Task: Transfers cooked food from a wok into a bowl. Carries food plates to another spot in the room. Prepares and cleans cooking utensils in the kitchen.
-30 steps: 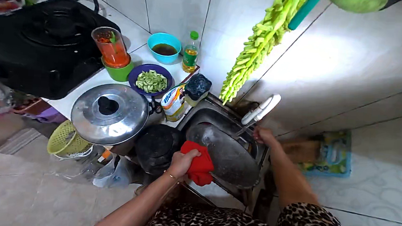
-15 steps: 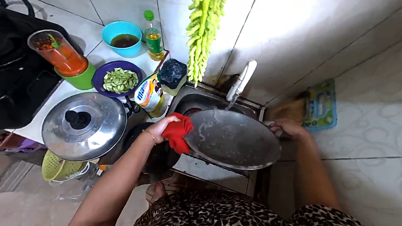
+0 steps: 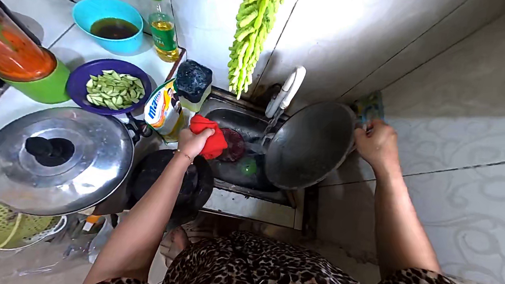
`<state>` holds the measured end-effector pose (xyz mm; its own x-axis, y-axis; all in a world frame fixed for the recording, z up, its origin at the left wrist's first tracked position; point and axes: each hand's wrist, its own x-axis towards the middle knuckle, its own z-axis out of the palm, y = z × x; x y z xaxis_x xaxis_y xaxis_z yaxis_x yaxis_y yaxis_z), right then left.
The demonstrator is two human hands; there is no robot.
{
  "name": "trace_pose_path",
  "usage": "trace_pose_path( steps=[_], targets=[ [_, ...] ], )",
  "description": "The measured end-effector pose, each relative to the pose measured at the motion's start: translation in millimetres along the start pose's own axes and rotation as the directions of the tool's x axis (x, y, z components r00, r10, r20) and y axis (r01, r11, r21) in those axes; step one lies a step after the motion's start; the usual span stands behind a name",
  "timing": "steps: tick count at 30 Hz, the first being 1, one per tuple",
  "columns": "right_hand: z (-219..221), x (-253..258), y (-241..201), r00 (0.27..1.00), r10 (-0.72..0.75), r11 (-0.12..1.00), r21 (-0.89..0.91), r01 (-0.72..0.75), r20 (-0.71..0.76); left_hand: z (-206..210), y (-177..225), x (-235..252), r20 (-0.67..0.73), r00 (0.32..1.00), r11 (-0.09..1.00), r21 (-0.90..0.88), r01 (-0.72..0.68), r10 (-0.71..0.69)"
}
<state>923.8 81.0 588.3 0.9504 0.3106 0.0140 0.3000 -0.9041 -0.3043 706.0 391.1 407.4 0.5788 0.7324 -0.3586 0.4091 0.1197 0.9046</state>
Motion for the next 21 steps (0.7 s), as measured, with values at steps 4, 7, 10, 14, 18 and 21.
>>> trace_pose_path(
  steps=[4, 7, 10, 14, 18, 21],
  targets=[
    [-10, -1, 20, 0.997, 0.020, 0.999, 0.052, -0.016, -0.076, -9, 0, -8, -0.029, 0.983, 0.980, -0.086, -0.182, 0.180],
    [-4, 2, 46, 0.994, 0.110, 0.966, 0.234, -0.106, -0.005, -17, 3, -13, -0.049, 0.953, 0.940, -0.160, -0.302, 0.298],
    [16, -10, 68, 0.977, 0.195, 0.874, 0.438, -0.213, 0.086, -28, 3, -14, -0.071, 0.943, 0.921, -0.202, -0.334, 0.326],
    [57, -33, 89, 0.939, 0.264, 0.697, 0.629, -0.344, 0.221, -39, 0, -5, -0.074, 0.971, 0.954, -0.182, -0.237, 0.227],
    [89, -48, 91, 0.933, 0.213, 0.597, 0.718, -0.358, 0.289, -40, -4, 16, -0.010, 1.000, 0.972, -0.236, -0.013, 0.011],
    [108, -44, 91, 0.937, 0.141, 0.553, 0.760, -0.342, 0.319, -41, 8, 28, 0.128, 0.986, 0.950, -0.279, 0.139, -0.106]
  ],
)
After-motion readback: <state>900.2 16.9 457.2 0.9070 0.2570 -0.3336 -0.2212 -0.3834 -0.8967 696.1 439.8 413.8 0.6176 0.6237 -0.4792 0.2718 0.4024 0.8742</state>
